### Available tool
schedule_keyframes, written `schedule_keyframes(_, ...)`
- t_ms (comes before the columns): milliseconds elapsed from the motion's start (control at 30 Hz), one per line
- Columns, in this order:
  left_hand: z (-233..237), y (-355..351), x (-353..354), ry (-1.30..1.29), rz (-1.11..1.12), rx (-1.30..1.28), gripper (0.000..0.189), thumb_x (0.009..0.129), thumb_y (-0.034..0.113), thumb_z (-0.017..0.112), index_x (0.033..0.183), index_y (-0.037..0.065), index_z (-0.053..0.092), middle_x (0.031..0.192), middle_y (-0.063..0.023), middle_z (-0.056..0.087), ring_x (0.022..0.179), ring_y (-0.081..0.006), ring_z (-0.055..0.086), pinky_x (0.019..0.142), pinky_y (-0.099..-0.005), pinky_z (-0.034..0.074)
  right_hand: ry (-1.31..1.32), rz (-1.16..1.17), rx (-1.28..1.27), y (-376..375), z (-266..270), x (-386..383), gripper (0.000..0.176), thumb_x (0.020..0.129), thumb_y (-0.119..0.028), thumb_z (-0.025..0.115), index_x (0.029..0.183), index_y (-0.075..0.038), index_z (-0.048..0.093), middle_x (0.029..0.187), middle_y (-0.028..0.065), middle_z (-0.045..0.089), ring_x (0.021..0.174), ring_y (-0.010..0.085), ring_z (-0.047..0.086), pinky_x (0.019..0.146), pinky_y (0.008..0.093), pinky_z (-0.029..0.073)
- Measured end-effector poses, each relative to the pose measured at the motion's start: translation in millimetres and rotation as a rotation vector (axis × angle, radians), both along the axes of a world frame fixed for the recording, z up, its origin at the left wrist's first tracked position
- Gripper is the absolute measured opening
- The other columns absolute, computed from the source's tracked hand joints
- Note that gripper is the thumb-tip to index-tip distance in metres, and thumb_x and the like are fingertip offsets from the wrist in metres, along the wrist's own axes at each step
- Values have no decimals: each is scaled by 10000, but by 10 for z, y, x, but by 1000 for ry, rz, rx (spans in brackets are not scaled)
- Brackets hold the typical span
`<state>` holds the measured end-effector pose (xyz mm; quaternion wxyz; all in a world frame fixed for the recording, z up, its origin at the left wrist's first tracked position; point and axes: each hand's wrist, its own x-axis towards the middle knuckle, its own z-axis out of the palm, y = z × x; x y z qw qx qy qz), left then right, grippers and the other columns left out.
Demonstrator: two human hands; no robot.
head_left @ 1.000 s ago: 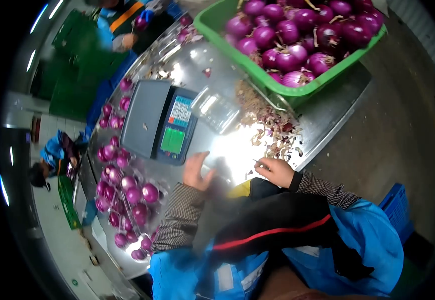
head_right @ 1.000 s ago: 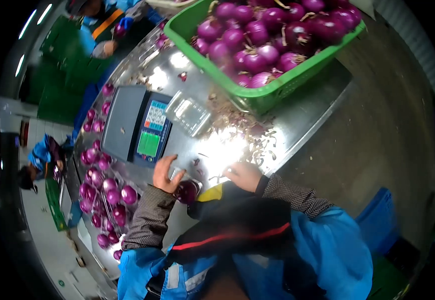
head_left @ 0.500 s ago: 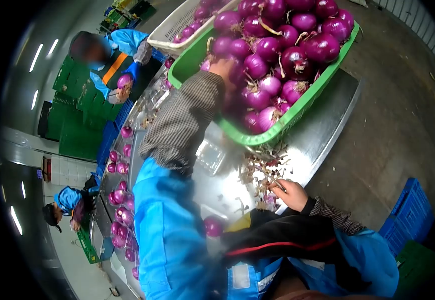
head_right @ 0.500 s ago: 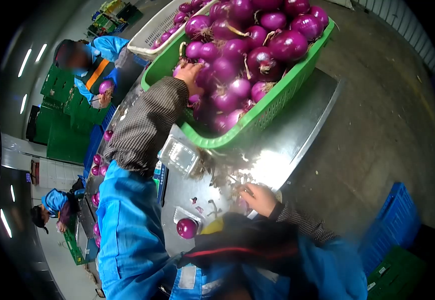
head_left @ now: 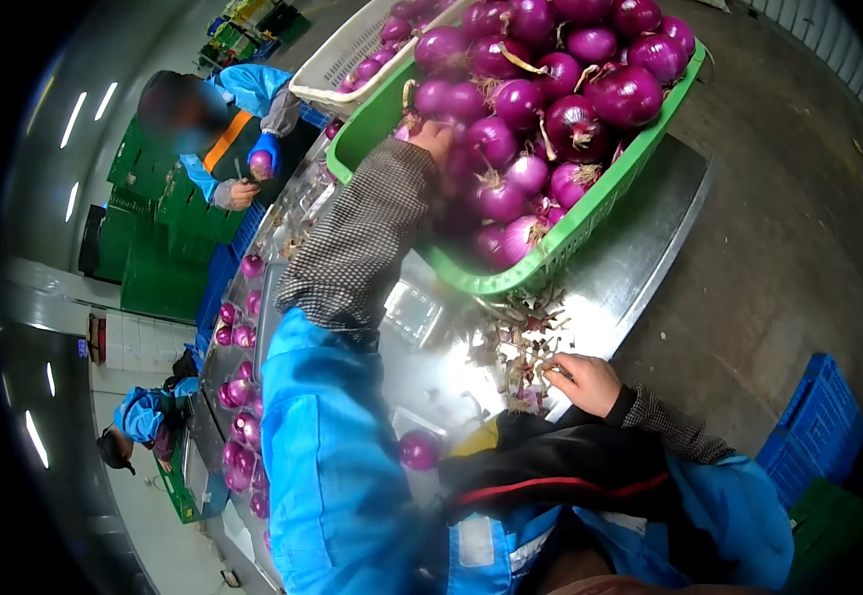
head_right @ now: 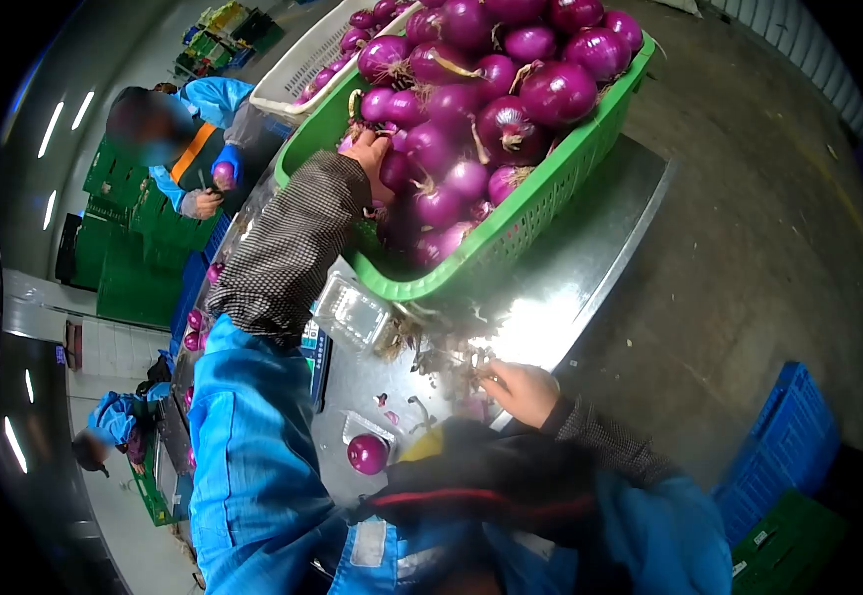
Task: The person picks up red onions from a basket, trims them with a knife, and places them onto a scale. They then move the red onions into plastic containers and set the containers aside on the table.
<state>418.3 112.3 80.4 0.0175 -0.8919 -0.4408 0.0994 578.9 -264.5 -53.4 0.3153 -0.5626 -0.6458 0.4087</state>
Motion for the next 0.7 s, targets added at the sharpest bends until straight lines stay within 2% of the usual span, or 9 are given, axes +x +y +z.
schedule_keyframes(67,277,-236,-92,-85,0,72,952,563,346,851,1376,89,427,1263,-203,471,1162,-370,562,997,-424,483,14,63,42,-9,86,-38,209,920,-265,605,1024,-91,656,862,133,678,777,319,659,677,391,509)
schedule_keyframes(100,442,-350,-165,-250,62,2,904,562,345,853,1343,102,468,1263,-219,459,1141,-367,570,971,-418,499,3,88,51,-8,174,-54,201,918,-252,614,1030,-91,657,872,135,680,783,315,666,683,387,517)
schedule_keyframes(200,539,-499,-625,-630,82,1,828,608,344,853,1282,18,499,1170,-192,575,1010,-279,632,928,-356,514,99,3,92,0,366,-129,214,912,-238,629,1065,-91,661,878,146,680,784,319,667,679,383,520)
schedule_keyframes(233,819,-874,-660,-813,179,-282,872,628,380,849,1309,-6,465,1119,-192,603,1034,-264,629,950,-374,504,102,-69,119,7,388,-153,252,910,-228,638,1116,-82,652,862,156,677,788,325,667,676,378,524)
schedule_keyframes(333,600,-1514,-1061,-1244,194,-597,836,678,334,825,1318,-29,428,1145,-156,598,1031,-237,622,936,-367,499,131,-118,412,186,804,-203,295,871,-166,654,1146,-64,630,970,160,664,780,340,659,684,392,530)
schedule_keyframes(400,401,-2047,-1214,-1389,239,-772,808,698,321,813,1324,-11,424,1175,-145,577,1068,-236,601,957,-359,485,15,-92,477,267,1077,-292,247,852,-77,638,1091,-14,626,937,148,657,826,297,680,721,355,526)
schedule_keyframes(533,307,-2918,-1304,-1356,308,-844,729,755,283,781,1315,-8,416,1198,-129,566,1113,-215,578,977,-344,466,-207,-29,752,322,1264,-546,392,710,-6,642,1099,-43,620,888,103,609,756,298,638,636,387,511)
schedule_keyframes(600,168,-3172,-1398,-1403,353,-901,689,768,236,770,1310,-12,424,1208,-126,577,1115,-205,575,979,-350,464,-297,18,810,285,1257,-654,445,679,-18,664,1121,-58,627,871,84,580,748,266,635,638,366,520)
schedule_keyframes(700,191,-3447,-1402,-1403,354,-949,738,759,270,795,1322,-18,417,1236,-142,575,1121,-220,577,978,-366,468,-392,69,787,212,1194,-783,490,653,-37,699,1136,-71,630,897,79,600,741,254,636,632,350,528)
